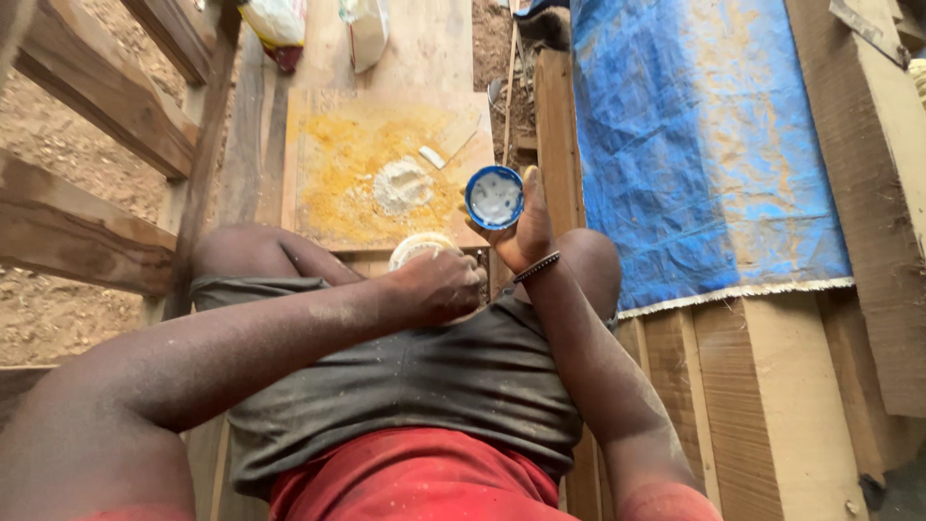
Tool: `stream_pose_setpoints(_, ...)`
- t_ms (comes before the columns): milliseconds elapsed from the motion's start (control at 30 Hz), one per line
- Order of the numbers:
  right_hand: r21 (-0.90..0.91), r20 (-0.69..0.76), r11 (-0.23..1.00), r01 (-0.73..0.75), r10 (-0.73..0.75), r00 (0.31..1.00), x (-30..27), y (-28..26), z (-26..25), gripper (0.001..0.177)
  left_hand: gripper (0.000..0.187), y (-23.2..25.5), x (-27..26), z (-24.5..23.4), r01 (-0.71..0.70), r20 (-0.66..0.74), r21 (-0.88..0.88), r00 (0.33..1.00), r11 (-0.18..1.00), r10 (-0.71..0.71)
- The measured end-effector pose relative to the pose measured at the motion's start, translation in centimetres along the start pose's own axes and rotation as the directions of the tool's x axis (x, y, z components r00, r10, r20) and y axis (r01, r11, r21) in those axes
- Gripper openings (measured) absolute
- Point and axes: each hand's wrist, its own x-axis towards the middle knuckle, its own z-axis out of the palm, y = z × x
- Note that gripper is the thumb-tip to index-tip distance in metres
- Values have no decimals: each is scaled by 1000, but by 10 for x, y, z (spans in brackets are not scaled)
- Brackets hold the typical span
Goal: The person prepares a mixture by pouring white powder and liquid onto a wooden board, then blends them together using a small wooden scrap.
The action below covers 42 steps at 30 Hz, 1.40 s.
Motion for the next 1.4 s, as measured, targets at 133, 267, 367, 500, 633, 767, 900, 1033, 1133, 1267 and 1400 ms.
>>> stream_pose_setpoints(133, -3, -25, 1000, 4, -4, 1000, 0, -3, 3, 80, 17, 6, 1, -3, -31, 142, 84, 990, 996, 19)
stream_pose_setpoints(267, -9, -30, 1000, 4, -5, 1000, -2, -5, 6, 80, 18, 9, 7, 1, -106, 159, 200, 984, 974, 75)
stream_pose_setpoints(367, -11, -28, 1000, 9, -9, 1000, -4, -6, 8, 80, 18, 6, 16, 6, -160, 190, 309, 976, 937, 104)
stream_pose_setpoints(500, -13, 1, 1000, 25, -25, 1000, -7, -10, 9, 81, 19, 7, 17, 6, -173, 269, 351, 960, 920, 78)
stream_pose_setpoints(633, -14, 2, 999, 47, -47, 999, -8, -12, 8, 79, 23, 4, 9, 3, -222, 210, 420, 967, 880, 143)
stream_pose_setpoints(767, -11, -16, 1000, 29, -29, 999, -4, -15, 8, 75, 23, 5, -4, -1, -169, 96, 256, 984, 952, 149)
stream_pose_setpoints(900, 20, 75, 998, 57, -58, 996, -3, -14, 0, 77, 13, 25, -32, 1, -99, -128, -99, 988, 990, 86)
stream_pose_setpoints(1033, 61, 119, 997, 51, -58, 991, -7, -18, -4, 79, 16, 48, -53, 11, 32, -229, -415, 964, 909, -139)
stream_pose_setpoints(1133, 65, 157, 997, 45, -55, 986, -9, -19, -2, 82, 20, 69, -68, 23, 158, -243, -511, 916, 845, -318)
stream_pose_setpoints(1267, 51, 125, 998, 42, -48, 991, -10, -19, 7, 79, 12, 91, -80, 33, 223, -367, -556, 798, 801, -477)
stream_pose_setpoints(1400, 14, 82, 998, 55, -56, 995, -15, -22, 13, 81, 13, 86, -82, 34, 180, -489, -486, 755, 855, -437)
